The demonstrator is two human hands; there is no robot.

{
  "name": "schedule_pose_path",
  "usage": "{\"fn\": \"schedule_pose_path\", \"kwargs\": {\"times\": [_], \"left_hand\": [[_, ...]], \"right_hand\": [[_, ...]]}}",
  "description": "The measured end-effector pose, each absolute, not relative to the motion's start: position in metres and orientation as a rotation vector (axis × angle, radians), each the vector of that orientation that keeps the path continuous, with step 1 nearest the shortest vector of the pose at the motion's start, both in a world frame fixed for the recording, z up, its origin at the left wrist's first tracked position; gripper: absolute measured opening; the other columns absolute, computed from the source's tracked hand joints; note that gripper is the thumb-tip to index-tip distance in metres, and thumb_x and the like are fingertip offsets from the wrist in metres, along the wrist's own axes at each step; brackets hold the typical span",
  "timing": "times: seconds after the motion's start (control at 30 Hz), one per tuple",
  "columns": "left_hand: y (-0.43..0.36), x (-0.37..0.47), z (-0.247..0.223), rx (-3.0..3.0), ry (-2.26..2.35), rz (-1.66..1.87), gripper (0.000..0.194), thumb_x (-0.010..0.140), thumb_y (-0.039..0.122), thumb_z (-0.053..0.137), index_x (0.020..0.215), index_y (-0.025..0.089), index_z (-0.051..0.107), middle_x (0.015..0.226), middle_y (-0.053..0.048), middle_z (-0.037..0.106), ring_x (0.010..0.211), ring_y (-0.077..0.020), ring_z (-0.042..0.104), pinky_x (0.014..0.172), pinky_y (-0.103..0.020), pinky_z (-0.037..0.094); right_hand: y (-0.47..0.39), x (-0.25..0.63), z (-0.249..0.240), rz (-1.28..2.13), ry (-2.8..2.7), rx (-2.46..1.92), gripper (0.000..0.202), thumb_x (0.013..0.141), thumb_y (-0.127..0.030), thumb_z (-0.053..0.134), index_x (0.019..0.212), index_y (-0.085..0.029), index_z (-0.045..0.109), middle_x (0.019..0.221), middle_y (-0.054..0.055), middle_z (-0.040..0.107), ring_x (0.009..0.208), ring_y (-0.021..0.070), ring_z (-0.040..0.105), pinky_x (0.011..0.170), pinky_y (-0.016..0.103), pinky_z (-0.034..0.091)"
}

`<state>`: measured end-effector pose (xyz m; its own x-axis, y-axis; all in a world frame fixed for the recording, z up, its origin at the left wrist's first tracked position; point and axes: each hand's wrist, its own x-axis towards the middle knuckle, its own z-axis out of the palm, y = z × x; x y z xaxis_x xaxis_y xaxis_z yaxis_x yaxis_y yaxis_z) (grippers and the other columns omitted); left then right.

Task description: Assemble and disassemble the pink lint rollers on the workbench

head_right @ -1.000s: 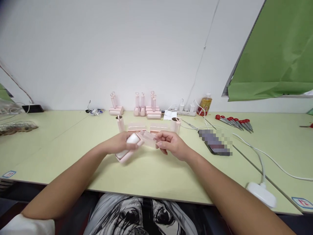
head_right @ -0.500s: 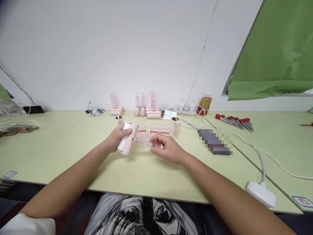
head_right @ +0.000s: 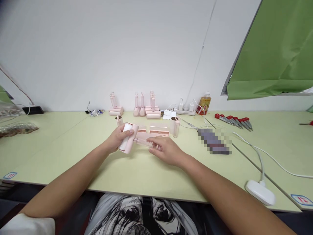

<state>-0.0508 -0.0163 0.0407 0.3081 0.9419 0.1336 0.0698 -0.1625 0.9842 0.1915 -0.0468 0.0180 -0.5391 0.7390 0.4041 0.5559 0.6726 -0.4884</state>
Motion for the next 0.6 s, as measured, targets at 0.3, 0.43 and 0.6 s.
{"fn": "schedule_pose_path", "kwargs": {"times": [0.3,0.43,0.6], "left_hand": [[-0.015,-0.047,0.032,1.718,1.074,1.019,0.045,0.074,0.050,0.065,0.103,0.018,0.052,0.090,-0.002,0.060,0.080,-0.0183,0.057,0.070,-0.029,0.047],[-0.019,-0.040,0.030,1.680,1.095,1.001,0.044,0.075,0.050,0.064,0.102,0.018,0.049,0.087,-0.001,0.060,0.078,-0.0190,0.058,0.069,-0.031,0.047],[-0.032,-0.024,0.024,1.844,0.993,0.940,0.046,0.076,0.051,0.064,0.105,0.018,0.052,0.090,-0.003,0.061,0.082,-0.0198,0.057,0.073,-0.031,0.046]], "right_hand": [[-0.046,0.191,0.010,0.450,-2.335,-1.018,0.043,0.089,-0.035,0.054,0.125,-0.013,0.062,0.081,0.007,0.068,0.068,0.0164,0.056,0.067,0.030,0.043],[-0.047,0.188,0.007,0.484,-2.329,-1.017,0.044,0.089,-0.034,0.053,0.128,-0.014,0.059,0.076,0.004,0.064,0.067,0.0156,0.054,0.065,0.028,0.040],[-0.053,0.184,0.007,0.700,-2.447,-1.017,0.024,0.089,-0.035,0.052,0.099,-0.016,0.062,0.066,-0.002,0.051,0.057,0.0117,0.043,0.054,0.024,0.033]]}}
